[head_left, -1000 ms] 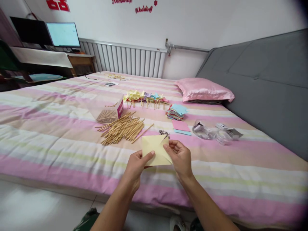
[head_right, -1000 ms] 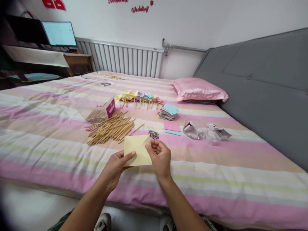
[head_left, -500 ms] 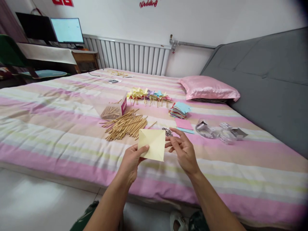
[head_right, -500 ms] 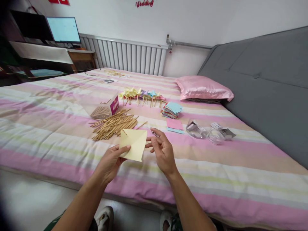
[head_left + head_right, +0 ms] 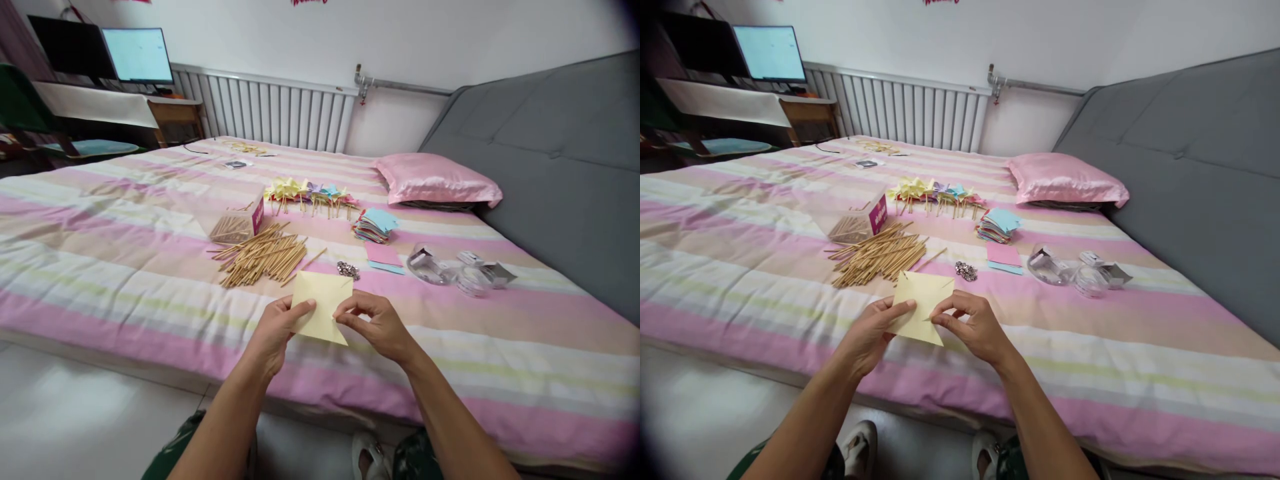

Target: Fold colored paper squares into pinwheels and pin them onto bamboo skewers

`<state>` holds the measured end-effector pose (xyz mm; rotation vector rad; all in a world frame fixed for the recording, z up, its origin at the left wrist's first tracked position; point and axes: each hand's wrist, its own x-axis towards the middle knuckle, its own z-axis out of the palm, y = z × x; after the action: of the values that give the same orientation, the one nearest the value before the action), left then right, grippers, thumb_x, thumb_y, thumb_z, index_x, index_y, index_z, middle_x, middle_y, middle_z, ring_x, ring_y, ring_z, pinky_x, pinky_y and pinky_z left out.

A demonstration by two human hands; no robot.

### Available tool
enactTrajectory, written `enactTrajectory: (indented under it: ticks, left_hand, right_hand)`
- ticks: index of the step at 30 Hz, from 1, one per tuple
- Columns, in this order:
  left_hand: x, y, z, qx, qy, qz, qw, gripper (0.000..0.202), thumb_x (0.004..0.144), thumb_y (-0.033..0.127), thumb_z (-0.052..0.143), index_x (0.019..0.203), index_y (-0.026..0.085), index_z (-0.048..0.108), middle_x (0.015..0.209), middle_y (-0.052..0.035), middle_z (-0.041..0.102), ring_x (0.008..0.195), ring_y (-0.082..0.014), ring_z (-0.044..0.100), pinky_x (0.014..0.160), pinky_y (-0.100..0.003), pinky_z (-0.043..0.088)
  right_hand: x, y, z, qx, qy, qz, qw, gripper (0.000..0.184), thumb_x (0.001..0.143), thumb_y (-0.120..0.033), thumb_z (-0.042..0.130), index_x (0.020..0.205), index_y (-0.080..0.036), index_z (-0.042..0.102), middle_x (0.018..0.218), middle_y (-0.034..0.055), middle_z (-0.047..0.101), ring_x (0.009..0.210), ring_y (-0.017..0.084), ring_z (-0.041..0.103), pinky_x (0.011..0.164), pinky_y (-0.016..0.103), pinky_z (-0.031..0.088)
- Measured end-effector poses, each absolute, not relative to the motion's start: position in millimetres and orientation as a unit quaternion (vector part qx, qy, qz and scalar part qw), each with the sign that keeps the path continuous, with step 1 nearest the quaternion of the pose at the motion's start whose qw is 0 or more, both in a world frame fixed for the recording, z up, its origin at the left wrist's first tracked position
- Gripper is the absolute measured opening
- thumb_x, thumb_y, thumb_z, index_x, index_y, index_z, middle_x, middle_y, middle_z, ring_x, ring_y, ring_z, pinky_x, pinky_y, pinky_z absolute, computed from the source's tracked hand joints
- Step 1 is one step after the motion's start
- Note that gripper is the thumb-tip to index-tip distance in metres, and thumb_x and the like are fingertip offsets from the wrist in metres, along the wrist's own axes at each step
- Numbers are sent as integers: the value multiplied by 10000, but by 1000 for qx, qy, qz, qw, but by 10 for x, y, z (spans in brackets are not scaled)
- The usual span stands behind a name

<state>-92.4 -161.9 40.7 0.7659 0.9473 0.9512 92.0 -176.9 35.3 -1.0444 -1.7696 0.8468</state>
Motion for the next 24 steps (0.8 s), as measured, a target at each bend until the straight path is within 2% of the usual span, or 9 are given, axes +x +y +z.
enactTrajectory:
  ticks: [3,10,17,24]
  left_hand:
    - [-923,-1626,410,341,428,418,725,335,585,353,785,798,107,709,676,-77,695,576,-153,608,575,-247,459]
    - [-892,-1632,368,353,449,420,705,334,541,411,798,653,118,681,586,-42,654,496,-124,557,518,-233,411]
    - [-869,-1641,350,373,460,424,686,349,531,414,801,682,114,704,621,-42,667,531,-102,542,511,-196,369]
    - [-859,-1660,382,371,466,418,686,356,497,387,817,692,109,710,627,-57,673,537,-117,552,523,-207,384]
  right_hand:
    - [923,-1768,352,-425,-724,339,425,204,821,-374,613,744,-199,684,730,19,609,684,129,564,608,238,462]
    - [876,-1765,344,-440,-722,343,409,238,827,-387,595,714,-186,656,751,25,604,689,127,554,608,231,453]
    - [841,-1746,315,-463,-702,348,414,212,830,-335,579,703,-172,626,711,18,599,643,121,543,561,223,421]
    - [820,-1737,271,-486,-655,375,440,183,780,-332,613,691,-175,585,673,3,598,612,123,549,567,232,445]
